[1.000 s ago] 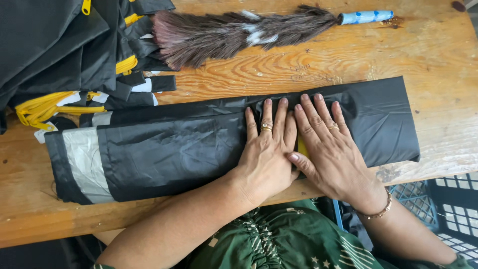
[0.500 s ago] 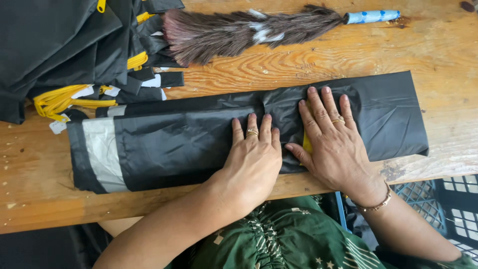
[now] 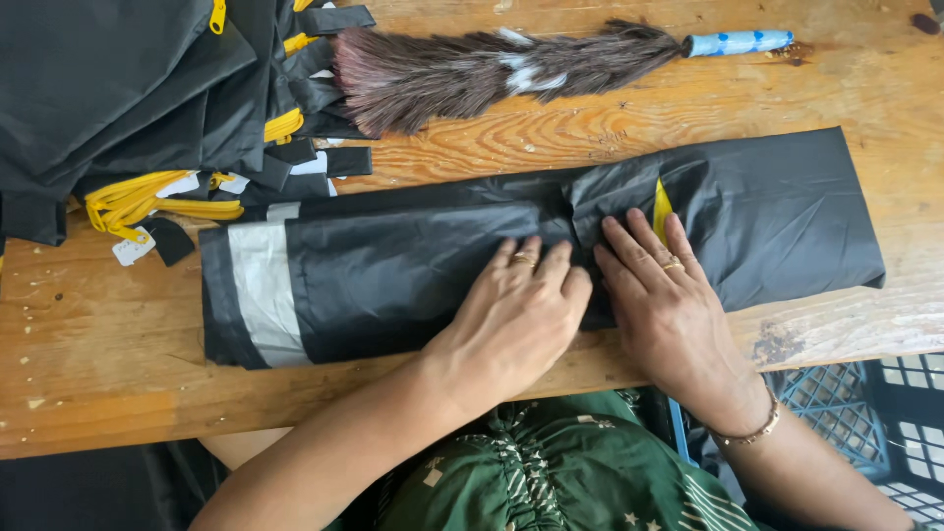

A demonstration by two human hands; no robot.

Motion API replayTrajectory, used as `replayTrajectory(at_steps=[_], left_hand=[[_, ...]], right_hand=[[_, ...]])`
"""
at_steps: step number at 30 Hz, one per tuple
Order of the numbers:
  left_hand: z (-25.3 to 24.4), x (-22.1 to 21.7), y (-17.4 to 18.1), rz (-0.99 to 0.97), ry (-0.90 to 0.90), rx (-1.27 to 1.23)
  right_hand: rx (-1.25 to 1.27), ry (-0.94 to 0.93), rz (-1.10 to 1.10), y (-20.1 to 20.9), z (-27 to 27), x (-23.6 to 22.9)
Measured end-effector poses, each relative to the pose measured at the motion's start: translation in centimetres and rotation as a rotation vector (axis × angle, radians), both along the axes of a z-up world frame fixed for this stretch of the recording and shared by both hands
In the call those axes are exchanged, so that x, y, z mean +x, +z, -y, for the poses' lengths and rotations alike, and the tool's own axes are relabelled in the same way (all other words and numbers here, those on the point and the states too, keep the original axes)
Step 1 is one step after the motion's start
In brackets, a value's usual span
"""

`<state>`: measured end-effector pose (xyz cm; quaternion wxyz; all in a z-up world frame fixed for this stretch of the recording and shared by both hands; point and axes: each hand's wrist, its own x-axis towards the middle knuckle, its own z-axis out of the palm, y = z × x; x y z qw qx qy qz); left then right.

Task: The person folds a large piece of black fabric with reflective stripes on a wooden table. They smooth the material with their hands, fold it lengthwise, and then fold it into a compact rectangular shape.

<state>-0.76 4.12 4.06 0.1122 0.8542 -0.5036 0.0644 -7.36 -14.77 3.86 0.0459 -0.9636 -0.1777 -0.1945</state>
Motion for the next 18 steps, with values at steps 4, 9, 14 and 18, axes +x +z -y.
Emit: replayTrajectory(at_steps=[4, 9, 14, 18], left_hand=[[-2.0, 0.2, 1.6, -0.155, 0.002, 0.16], [-2.7, 0.1, 0.7, -0.118, 0.029, 0.17], [-4.6, -0.1, -0.8, -0.013, 0.166, 0.235], [-5.2, -0.4, -0.6, 0.119, 0.224, 0.233]], right_hand=[[-0.039, -0.049, -0.025, 0.2, -0.1, -0.4], [-0.063, -0.11, -0.052, 0.7, -3.1, -0.3], [-0.102, -0.083, -0.091, 0.1, -4.0, -0.5], [-0.095, -0.087, -0.06, -0.4, -4.1, -0.6]])
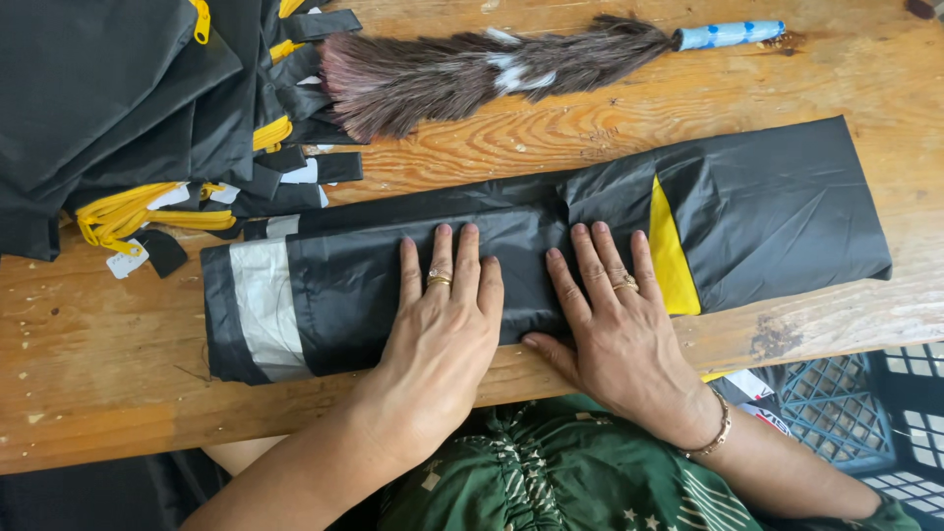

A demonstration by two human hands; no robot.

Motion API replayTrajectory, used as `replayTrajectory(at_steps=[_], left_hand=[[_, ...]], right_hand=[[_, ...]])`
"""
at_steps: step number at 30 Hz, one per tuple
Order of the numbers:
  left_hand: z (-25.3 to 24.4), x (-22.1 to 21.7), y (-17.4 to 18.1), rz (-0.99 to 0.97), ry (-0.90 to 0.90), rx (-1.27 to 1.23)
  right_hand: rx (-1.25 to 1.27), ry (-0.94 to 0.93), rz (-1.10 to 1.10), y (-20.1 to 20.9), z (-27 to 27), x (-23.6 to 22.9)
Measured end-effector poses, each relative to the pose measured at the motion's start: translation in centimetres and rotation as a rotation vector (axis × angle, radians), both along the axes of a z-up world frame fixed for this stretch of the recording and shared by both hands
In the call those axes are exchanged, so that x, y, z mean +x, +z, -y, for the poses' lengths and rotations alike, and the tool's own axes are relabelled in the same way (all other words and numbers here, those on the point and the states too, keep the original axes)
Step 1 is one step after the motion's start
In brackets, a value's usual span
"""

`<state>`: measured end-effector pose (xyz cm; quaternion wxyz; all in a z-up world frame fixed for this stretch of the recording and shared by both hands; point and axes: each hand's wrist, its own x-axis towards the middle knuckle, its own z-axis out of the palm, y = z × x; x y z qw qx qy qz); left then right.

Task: The person folds a large piece of black fabric with reflective stripes on a wooden table. They smooth the material with their hands, fold it lengthwise, and then fold it into a compact rectangular shape.

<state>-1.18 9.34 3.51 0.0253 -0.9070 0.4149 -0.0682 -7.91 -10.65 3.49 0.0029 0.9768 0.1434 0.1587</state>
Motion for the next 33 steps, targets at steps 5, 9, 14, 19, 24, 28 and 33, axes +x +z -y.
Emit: replayTrajectory(at_steps=[5, 9, 14, 19, 24, 28, 33], left_hand=[[0.7, -0.3, -0.3, -0.02, -0.037, 0.041], [1.1, -0.6, -0.6, -0.014, -0.056, 0.037], [1.1, -0.6, 0.7, -0.047, -0.066, -0.106], [1.7, -1.5, 5.7, -0.048, -0.214, -0.561], [1.9, -3.9, 5.9, 0.056, -0.259, -0.773], [2.0, -4.3, 4.8, -0.047, 0.008, -0.668], [2.1, -2.3, 4.2, -0.615, 0.36, -0.827]], right_hand=[[0.076, 0.031, -0.044, 0.7, -1.2, -0.2], [0.068, 0.09, -0.033, 0.3, -2.0, 0.0], [0.075, 0.149, 0.026, -1.3, -1.6, 0.4], [0.214, 0.167, -0.026, -2.6, -0.2, 0.3], [0.59, 0.111, 0.019, -1.2, -0.4, 0.5], [0.742, 0.063, 0.036, -0.6, -0.4, 0.7], [0.971, -0.022, -0.017, 0.1, -0.3, 0.5]])
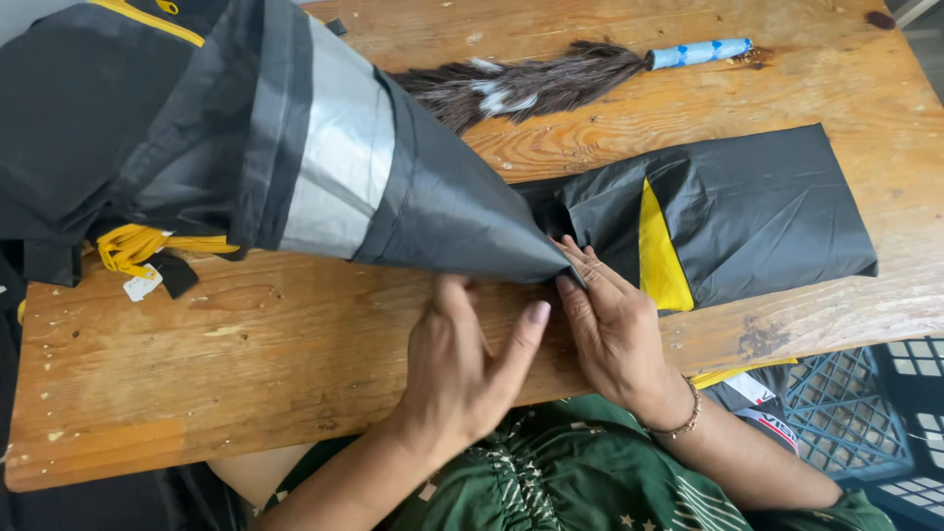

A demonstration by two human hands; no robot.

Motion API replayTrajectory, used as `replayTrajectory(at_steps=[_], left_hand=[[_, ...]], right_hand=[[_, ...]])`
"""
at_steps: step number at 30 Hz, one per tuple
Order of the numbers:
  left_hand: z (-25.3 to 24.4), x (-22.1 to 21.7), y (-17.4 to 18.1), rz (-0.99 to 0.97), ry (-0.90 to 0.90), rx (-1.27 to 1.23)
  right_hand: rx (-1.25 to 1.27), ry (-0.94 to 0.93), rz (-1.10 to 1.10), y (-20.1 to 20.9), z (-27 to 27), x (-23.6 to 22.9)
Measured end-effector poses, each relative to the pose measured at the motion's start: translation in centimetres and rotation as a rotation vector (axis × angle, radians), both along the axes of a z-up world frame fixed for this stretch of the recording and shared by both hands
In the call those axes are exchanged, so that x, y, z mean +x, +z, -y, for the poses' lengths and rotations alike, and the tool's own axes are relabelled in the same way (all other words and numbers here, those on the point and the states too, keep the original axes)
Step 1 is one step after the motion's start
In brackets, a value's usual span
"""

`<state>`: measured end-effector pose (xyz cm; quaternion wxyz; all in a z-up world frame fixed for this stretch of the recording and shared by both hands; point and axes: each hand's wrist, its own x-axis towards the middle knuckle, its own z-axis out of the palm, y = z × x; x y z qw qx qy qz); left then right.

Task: The person folds a large piece of black fabric with reflective stripes on a wooden table. They smooth the material with their hands, fold it lengthwise, and then fold it into a compact rectangular shape.

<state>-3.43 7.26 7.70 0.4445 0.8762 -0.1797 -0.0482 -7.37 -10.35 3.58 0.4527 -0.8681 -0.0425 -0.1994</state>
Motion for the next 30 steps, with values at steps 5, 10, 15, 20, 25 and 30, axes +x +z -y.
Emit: replayTrajectory(at_steps=[5, 10, 15, 20, 25, 30], left_hand=[[-1.2, 2.4, -1.6, -0.064, -0.102, -0.793], [-2.8, 3.1, -5.6, 0.074, 0.055, -0.93], [-1.2, 1.7, -0.7, 0.055, 0.249, -0.88], [0.7, 0.8, -0.5, 0.136, 0.283, -0.757], [1.4, 1.0, 0.8, 0.408, 0.179, -0.433], [2.3, 1.8, 1.2, 0.411, -0.135, -0.013]], right_hand=[[-0.215, 0.049, 0.092, 0.9, 0.0, 0.0], [-0.293, 0.104, 0.056, 2.1, -0.2, -0.2], [-0.46, 0.187, -0.173, 2.6, -1.4, -0.5], [-0.577, 0.197, -0.134, 0.6, -2.4, -0.6], [-0.634, 0.277, 0.001, -1.0, -2.5, -0.8], [-0.614, 0.302, 0.13, -2.4, -2.1, -0.9]])
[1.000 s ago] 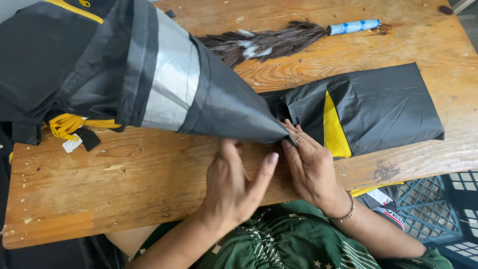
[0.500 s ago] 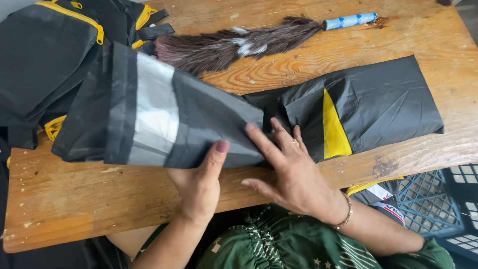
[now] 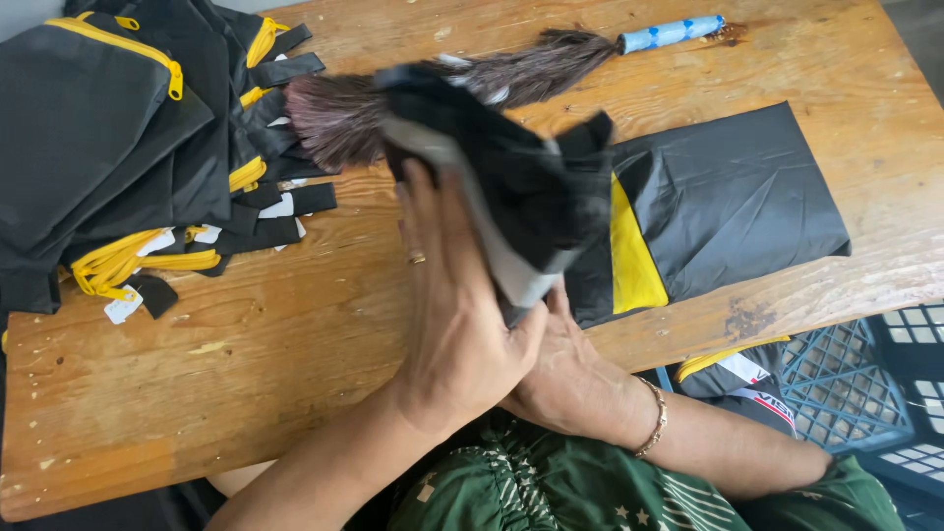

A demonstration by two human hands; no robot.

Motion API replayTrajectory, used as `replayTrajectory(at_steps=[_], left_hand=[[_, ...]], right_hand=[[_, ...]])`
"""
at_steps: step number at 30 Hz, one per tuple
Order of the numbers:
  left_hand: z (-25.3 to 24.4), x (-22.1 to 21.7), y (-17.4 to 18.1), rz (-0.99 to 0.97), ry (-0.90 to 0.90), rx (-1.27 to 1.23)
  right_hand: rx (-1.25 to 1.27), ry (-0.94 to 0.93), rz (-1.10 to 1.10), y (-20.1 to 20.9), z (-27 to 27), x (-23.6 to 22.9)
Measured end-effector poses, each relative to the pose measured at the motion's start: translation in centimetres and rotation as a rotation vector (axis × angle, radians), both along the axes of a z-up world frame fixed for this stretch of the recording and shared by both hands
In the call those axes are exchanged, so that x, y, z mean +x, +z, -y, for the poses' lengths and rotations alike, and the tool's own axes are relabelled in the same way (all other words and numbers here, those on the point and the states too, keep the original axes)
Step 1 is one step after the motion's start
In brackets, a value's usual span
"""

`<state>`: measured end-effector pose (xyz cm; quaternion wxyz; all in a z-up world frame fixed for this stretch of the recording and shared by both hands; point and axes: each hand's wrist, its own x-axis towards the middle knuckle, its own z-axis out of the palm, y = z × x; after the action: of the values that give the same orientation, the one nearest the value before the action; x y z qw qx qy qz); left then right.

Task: The person folds a large piece of black fabric with reflective stripes on a wooden table. They smooth the material with their hands, fold it lengthwise, and then fold it into a compact rectangular shape.

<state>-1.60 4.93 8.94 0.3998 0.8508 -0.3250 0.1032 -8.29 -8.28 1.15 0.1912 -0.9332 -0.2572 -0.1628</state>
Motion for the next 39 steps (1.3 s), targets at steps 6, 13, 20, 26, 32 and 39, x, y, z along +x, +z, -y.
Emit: replayTrajectory(at_steps=[6, 13, 20, 26, 32, 39], left_hand=[[-0.2, 1.7, 3.8, -0.092, -0.299, 0.196], [-3.1, 9.8, 1.1, -0.362, -0.105, -0.273], [-4.5, 15.5, -4.3, -0.792, -0.565, -0.375], [-2.3, 15.5, -1.9, -0.849, -0.751, -0.163], [0.4, 13.5, 0.8, -0.772, -0.768, 0.098], [0.1, 13.1, -0.9, -0.784, -0.695, -0.035]], right_hand=[[-0.11, -0.021, -0.117, 0.8, -0.1, -0.7], [0.025, -0.032, -0.17, 2.2, -0.4, -0.6], [0.526, 0.017, -0.215, 2.3, 0.1, -1.1], [0.42, 0.072, -0.116, 2.9, -0.7, 0.0], [0.307, 0.037, -0.312, 4.5, -0.6, 0.7], [0.472, 0.095, -0.374, 5.5, -0.3, 0.2]])
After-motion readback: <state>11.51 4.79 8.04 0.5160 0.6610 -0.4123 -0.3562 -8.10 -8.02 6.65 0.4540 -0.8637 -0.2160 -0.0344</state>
